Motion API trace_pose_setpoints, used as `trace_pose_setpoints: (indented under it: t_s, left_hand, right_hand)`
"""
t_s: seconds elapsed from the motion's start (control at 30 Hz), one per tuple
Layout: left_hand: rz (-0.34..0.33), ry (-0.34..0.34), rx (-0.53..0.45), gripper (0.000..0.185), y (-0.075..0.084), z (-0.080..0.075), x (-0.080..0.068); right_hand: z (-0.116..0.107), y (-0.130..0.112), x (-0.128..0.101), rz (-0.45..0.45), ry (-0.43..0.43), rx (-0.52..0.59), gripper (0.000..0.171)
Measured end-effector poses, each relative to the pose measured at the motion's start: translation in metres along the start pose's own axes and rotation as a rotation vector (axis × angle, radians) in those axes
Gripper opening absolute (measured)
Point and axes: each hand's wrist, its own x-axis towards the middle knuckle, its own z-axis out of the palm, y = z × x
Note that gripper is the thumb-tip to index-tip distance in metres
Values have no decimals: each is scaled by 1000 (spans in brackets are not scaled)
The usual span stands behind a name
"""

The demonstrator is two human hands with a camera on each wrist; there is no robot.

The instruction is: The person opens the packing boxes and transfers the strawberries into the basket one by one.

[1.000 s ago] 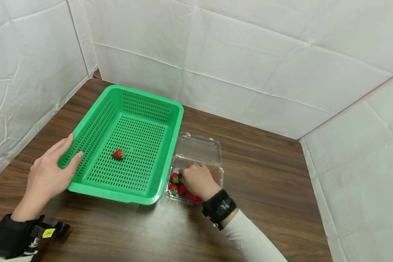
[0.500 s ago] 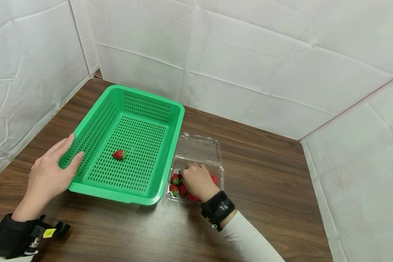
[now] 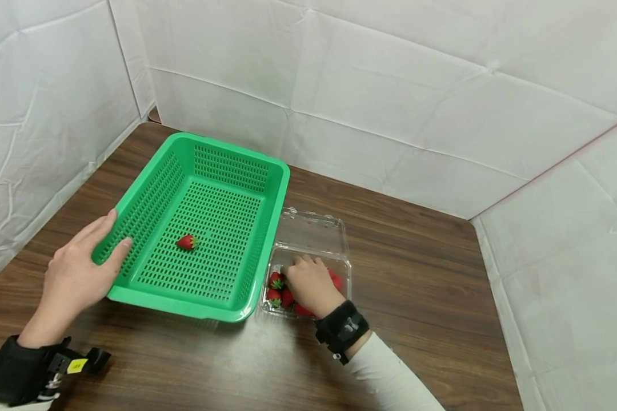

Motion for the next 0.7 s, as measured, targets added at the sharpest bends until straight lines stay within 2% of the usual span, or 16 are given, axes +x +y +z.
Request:
trace_pose_setpoints:
  t_s: [0.33,0.7]
  left_hand:
    - [-4,-7,-8,58,0,-1,0]
    - [4,-8,5,57,0,-1,0]
  right_hand:
    - [-1,2,-1,-37,64,0,15]
    - [-11,1,-2,-57,90,38,16]
